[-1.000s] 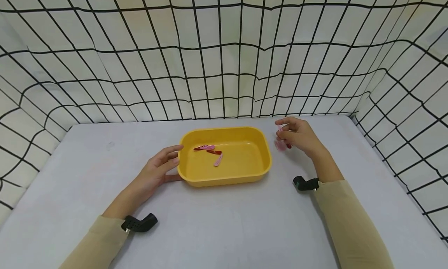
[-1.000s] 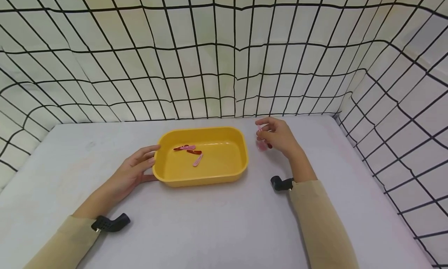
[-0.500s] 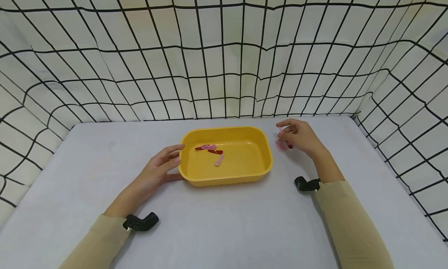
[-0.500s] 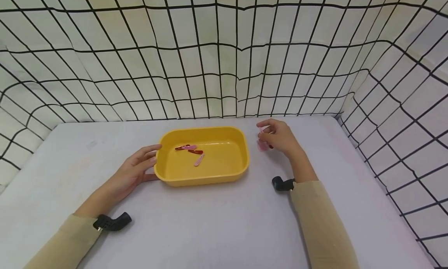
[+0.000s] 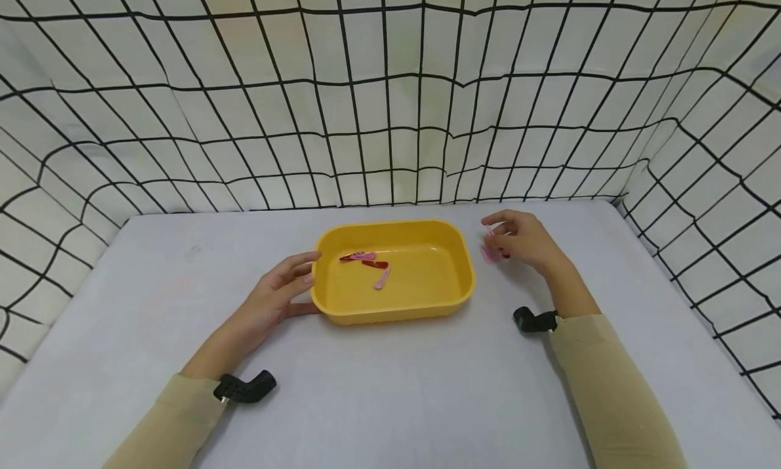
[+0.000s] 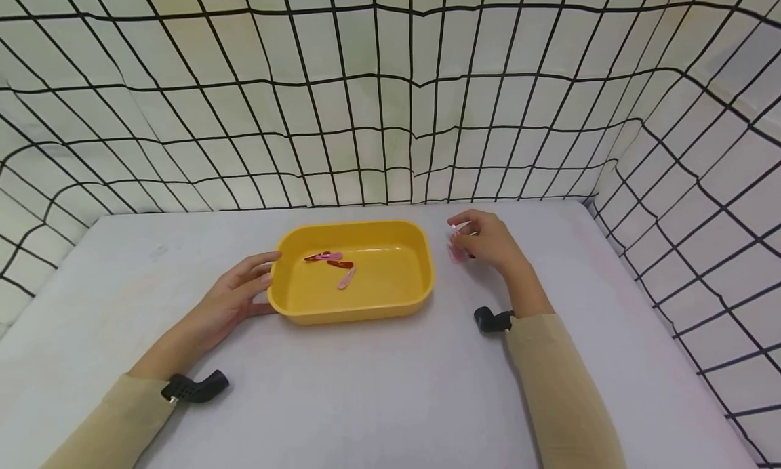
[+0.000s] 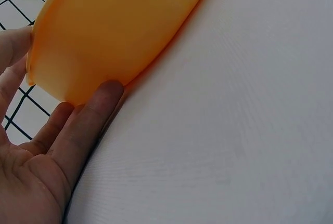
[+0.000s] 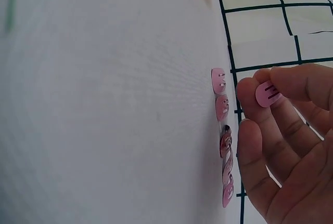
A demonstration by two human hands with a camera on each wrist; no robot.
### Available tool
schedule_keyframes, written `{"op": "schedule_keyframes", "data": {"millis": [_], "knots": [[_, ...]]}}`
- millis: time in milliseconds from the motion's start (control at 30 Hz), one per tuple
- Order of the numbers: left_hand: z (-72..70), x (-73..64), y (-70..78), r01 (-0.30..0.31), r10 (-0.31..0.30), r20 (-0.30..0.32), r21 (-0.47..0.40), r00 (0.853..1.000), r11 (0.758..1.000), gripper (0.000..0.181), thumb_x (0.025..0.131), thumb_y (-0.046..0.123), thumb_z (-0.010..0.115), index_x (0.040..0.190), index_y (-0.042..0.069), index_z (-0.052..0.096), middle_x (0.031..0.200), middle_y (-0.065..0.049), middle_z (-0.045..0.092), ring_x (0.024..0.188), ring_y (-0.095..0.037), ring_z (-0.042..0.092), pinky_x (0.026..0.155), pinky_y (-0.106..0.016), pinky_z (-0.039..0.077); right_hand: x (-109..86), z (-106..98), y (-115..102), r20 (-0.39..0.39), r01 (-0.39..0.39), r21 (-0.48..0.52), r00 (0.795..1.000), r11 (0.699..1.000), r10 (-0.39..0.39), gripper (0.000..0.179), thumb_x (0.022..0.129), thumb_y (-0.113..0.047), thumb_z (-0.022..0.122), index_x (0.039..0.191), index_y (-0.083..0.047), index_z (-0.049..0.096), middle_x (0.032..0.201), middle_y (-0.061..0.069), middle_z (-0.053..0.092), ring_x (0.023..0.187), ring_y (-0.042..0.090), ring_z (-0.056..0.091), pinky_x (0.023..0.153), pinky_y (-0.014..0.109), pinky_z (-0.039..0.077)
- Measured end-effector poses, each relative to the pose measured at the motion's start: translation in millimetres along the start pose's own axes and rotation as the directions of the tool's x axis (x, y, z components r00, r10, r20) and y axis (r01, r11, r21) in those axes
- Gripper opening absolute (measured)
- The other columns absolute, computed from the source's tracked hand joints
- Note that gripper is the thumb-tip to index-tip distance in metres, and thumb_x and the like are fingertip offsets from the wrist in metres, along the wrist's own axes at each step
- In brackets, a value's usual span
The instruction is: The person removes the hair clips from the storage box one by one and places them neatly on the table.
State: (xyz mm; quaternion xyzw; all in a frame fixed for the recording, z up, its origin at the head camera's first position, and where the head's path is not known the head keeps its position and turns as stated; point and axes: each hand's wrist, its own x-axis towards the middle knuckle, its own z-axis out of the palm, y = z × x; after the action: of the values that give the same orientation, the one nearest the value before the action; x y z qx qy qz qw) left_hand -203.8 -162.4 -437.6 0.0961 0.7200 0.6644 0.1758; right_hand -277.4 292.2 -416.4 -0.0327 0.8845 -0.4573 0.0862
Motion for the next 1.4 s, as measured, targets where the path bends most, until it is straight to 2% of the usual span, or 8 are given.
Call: {"op": "schedule_keyframes", "data": {"millis": [333,767,967,1167,1400], "knots": [[1.0,0.0,0.2,-0.004,0.004,0.002,0.006,1.0,1.0,0.051,0.104,0.03,0.054,0.151,0.014,0.039,0.152,-0.016,0.036,0.12,-0.021,0.058,0.09,-0.04,0.059,0.4,0.3,1.0,0.016,-0.017,-0.044,1.0,0.999,0.018,0.037,0.095,-0.02,0.066,0.131,-0.013,0.062,0.106,0.013,0.066,0.079,0.027,0.059,0.068,0.03,0.055],[0.4,1.0,-1.8,-0.014,0.014,0.004,-0.002,1.0,1.0,0.05,0.104,0.029,0.053,0.15,0.015,0.039,0.151,-0.016,0.038,0.119,-0.02,0.059,0.089,-0.041,0.059,-0.5,-0.5,-0.1,0.023,-0.012,-0.035,1.0,0.999,0.013,0.036,0.094,-0.018,0.066,0.129,-0.011,0.063,0.105,0.014,0.066,0.081,0.027,0.06,0.07,0.03,0.055],[0.7,1.1,-0.7,-0.015,0.015,0.006,0.002,1.0,1.0,0.049,0.104,0.029,0.053,0.15,0.016,0.04,0.149,-0.015,0.039,0.119,-0.02,0.059,0.089,-0.04,0.059,-1.8,-4.1,-0.4,0.055,-0.038,-0.048,0.998,0.998,0.04,0.036,0.094,-0.019,0.066,0.13,-0.011,0.062,0.106,0.014,0.066,0.083,0.027,0.059,0.073,0.029,0.054],[0.9,1.5,-0.5,-0.008,0.008,0.002,-0.003,1.0,1.0,0.05,0.104,0.03,0.054,0.15,0.015,0.04,0.15,-0.015,0.038,0.119,-0.02,0.058,0.089,-0.04,0.059,-1.6,-6.0,3.8,0.097,-0.019,-0.066,0.995,0.998,0.025,0.036,0.093,-0.017,0.068,0.128,-0.009,0.063,0.104,0.012,0.072,0.085,0.024,0.061,0.073,0.026,0.053],[1.4,1.7,-0.5,-0.003,0.003,0.0,0.006,1.0,1.0,0.05,0.104,0.031,0.054,0.15,0.017,0.04,0.151,-0.014,0.038,0.12,-0.02,0.058,0.09,-0.04,0.059,-1.6,-7.4,5.3,0.077,-0.038,-0.093,0.996,0.995,0.045,0.035,0.094,-0.02,0.068,0.128,-0.013,0.063,0.103,0.009,0.073,0.084,0.025,0.061,0.074,0.028,0.053]]}}
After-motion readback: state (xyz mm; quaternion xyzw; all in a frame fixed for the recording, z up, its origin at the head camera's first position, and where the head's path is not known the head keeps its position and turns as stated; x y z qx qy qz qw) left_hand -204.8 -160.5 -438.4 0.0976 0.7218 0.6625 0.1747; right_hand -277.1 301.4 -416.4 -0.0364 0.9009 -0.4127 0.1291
